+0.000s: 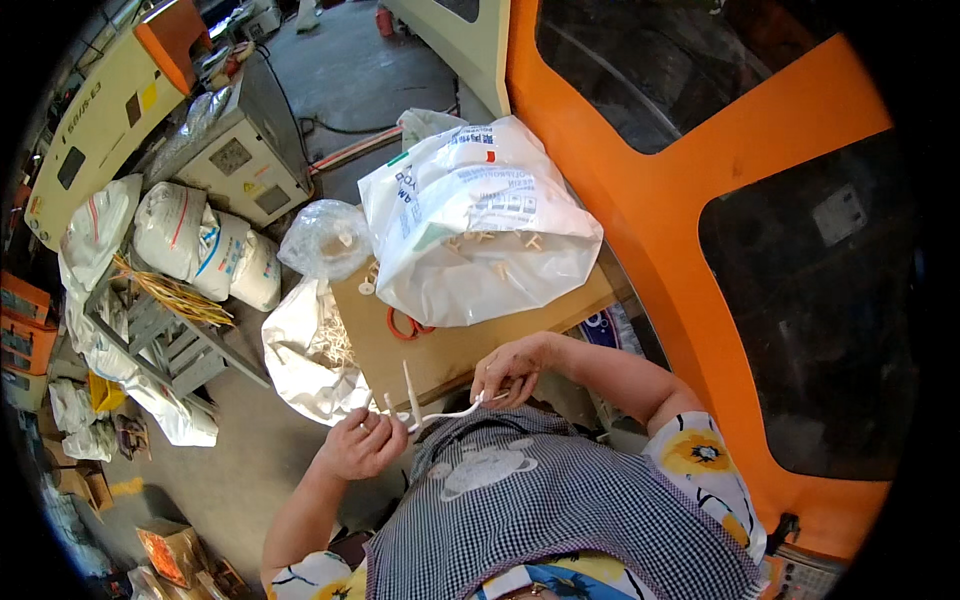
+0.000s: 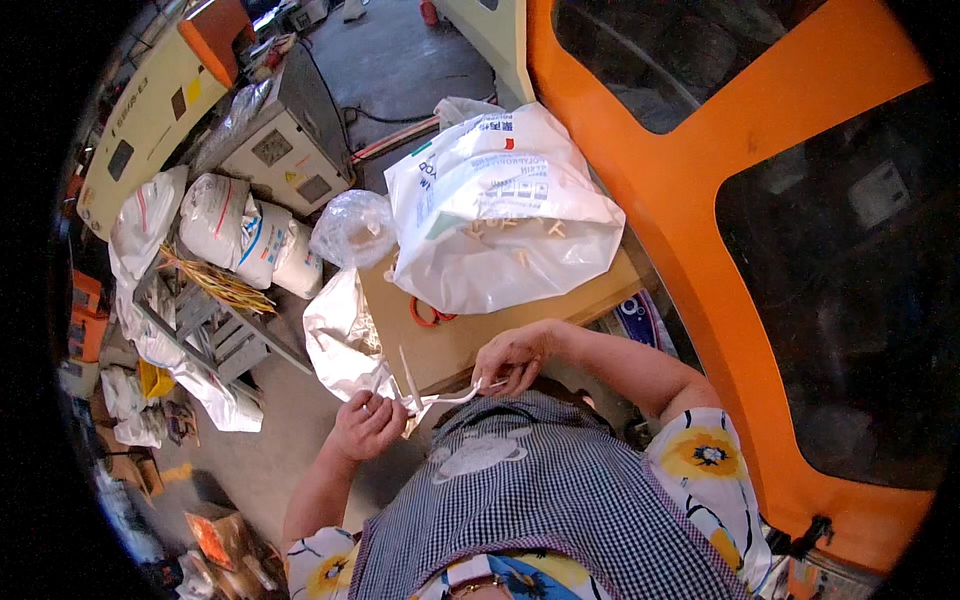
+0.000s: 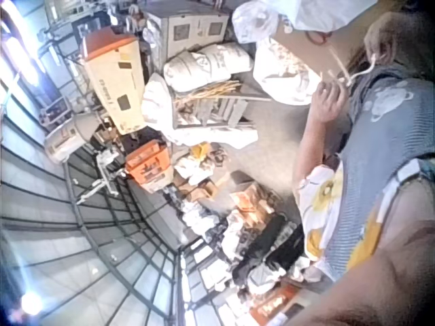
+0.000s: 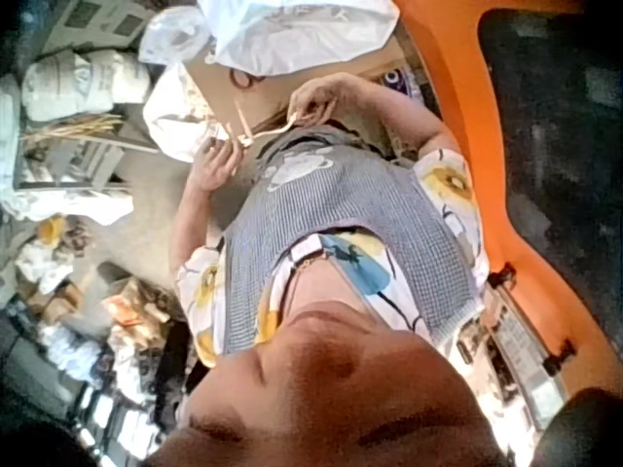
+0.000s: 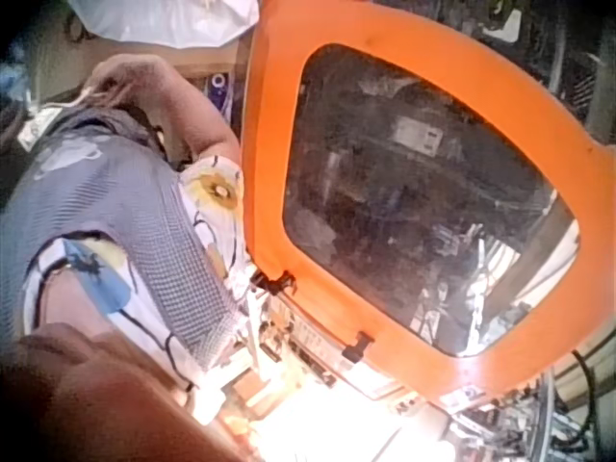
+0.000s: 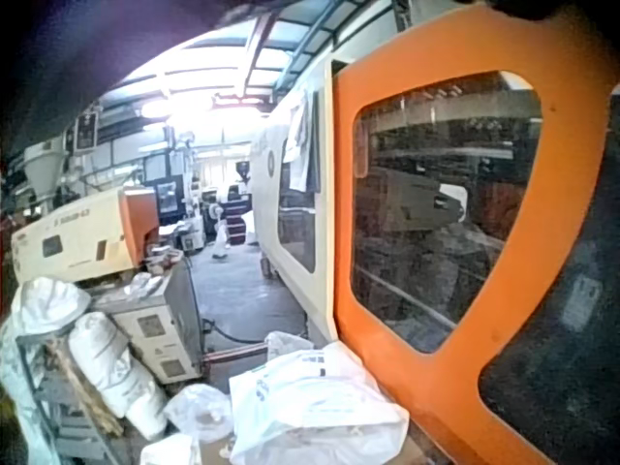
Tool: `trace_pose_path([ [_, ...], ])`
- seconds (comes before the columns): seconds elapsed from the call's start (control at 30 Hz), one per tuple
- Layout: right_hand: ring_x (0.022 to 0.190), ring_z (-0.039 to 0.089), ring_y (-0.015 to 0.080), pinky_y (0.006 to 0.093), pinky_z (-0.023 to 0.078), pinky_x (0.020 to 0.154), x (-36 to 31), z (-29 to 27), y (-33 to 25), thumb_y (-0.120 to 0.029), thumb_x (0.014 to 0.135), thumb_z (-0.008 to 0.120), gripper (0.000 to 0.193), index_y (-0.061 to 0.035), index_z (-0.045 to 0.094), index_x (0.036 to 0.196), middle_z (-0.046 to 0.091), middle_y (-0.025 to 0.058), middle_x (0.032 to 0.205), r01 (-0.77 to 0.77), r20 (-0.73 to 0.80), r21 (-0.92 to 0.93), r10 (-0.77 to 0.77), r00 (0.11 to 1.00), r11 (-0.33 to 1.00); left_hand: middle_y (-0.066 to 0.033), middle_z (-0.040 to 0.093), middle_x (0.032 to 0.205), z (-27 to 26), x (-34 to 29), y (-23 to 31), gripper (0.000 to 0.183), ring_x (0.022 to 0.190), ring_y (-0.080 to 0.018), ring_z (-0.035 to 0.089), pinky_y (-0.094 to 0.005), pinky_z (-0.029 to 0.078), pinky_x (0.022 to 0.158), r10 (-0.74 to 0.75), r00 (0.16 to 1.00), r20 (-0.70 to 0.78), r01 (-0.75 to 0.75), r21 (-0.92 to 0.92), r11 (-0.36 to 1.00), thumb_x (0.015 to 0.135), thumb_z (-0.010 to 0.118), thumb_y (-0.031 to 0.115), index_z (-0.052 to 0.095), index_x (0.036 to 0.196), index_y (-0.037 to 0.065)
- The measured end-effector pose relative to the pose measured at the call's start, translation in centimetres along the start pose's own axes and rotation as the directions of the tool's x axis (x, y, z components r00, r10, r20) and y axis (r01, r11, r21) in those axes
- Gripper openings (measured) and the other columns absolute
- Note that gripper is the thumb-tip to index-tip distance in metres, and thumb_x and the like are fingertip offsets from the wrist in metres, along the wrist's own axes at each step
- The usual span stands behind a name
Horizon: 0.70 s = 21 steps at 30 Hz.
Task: The person repeatedly opens an orange industrial machine, removes small white plastic components, and places them into a bag. They also use red scissors to trim excess plastic from the components before bagging them.
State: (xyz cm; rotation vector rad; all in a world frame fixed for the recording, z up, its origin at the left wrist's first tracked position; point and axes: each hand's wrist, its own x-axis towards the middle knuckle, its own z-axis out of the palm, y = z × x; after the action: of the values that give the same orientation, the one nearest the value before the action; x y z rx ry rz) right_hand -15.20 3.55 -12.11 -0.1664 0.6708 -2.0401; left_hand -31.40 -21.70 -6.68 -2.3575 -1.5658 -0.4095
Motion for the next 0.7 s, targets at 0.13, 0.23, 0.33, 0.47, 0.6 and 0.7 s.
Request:
trace_pose_path([
  [0.13, 0.042, 0.033, 0.0079, 0.0214, 0.031, 0.039, -7.9, -8.2, 2.4, -0.008, 0.083, 0.053, 0.013, -0.0051, 0.048, 0.072, 0.035, -0.0021, 0.053, 0.566, 0.039, -0.442, -0.616, 0.787, 0.696, -0.0033, 0.061, 0.076, -3.4, -8.1, -3.4, 0.009, 0.066, -0.0171, 0.058, -0.0310, 0.044, 0.058, -0.337, 0.942, -0.004, 0.322, 0.306, 0.896, 0.071, 0.059, 0.003, 0.058, 0.080, 0.006],
  [0.23, 0.063, 0.050, 0.0132, 0.0241, 0.042, 0.052, -9.9, -10.6, 2.7, -0.005, 0.086, 0.050, 0.006, -0.0011, 0.052, 0.091, 0.053, 0.0084, 0.076, 0.581, -0.727, -0.036, -0.420, 0.543, 0.813, -0.0074, 0.059, 0.070, -1.2, -6.6, -3.8, 0.009, 0.061, -0.0204, 0.058, -0.0328, 0.044, 0.055, -0.597, 0.802, -0.019, 0.592, -0.107, 0.799, 0.074, 0.056, -0.001, 0.058, 0.079, 0.006],
  [0.33, 0.102, 0.053, 0.0218, 0.0239, 0.047, 0.069, -6.6, -16.6, -1.8, -0.008, 0.089, 0.044, 0.029, 0.0035, 0.040, 0.116, 0.052, 0.0163, 0.110, 0.740, -0.860, -0.375, -0.508, -0.053, 0.558, -0.0063, 0.048, 0.058, 6.4, -4.2, -3.4, 0.017, 0.051, -0.0096, 0.040, -0.0256, 0.036, 0.046, -0.984, 0.167, 0.067, 0.817, -0.568, 0.100, 0.089, 0.054, 0.011, 0.051, 0.077, 0.000],
  [0.47, 0.094, 0.058, 0.0197, 0.0293, 0.049, 0.071, -7.9, -20.2, 0.8, -0.010, 0.080, 0.063, 0.052, 0.0013, 0.037, 0.124, 0.052, 0.0175, 0.118, 0.117, -0.683, -0.666, -0.540, -0.493, 0.736, -0.0146, 0.056, 0.068, 15.7, -0.9, -5.6, 0.018, 0.060, -0.0199, 0.053, -0.0330, 0.043, 0.056, -0.986, 0.154, 0.067, 0.785, -0.615, 0.081, 0.090, 0.050, 0.013, 0.054, 0.082, -0.003],
  [0.6, 0.091, 0.060, 0.0248, 0.0346, 0.050, 0.078, -5.3, -5.2, 4.3, -0.014, 0.079, 0.063, 0.046, 0.0042, 0.048, 0.119, 0.060, 0.0179, 0.105, -0.137, -0.662, -0.672, -0.673, -0.329, 0.728, -0.0189, 0.063, 0.081, 23.9, -0.6, -6.8, 0.028, 0.072, -0.0319, 0.060, -0.0372, 0.045, 0.066, -0.936, 0.325, 0.136, 0.826, -0.522, 0.211, 0.086, 0.051, 0.021, 0.060, 0.094, -0.004],
  [0.7, 0.094, 0.058, 0.0295, 0.0336, 0.048, 0.079, -4.7, 6.5, 10.3, -0.007, 0.081, 0.060, 0.023, -0.0028, 0.059, 0.103, 0.059, 0.0156, 0.100, -0.523, -0.189, -0.712, -0.845, -0.500, 0.468, -0.0116, 0.066, 0.080, 24.2, 1.9, -7.5, 0.041, 0.071, -0.0221, 0.061, -0.0322, 0.047, 0.063, -0.745, 0.550, 0.378, 0.806, -0.473, 0.355, 0.075, 0.068, 0.032, 0.061, 0.098, -0.001],
])
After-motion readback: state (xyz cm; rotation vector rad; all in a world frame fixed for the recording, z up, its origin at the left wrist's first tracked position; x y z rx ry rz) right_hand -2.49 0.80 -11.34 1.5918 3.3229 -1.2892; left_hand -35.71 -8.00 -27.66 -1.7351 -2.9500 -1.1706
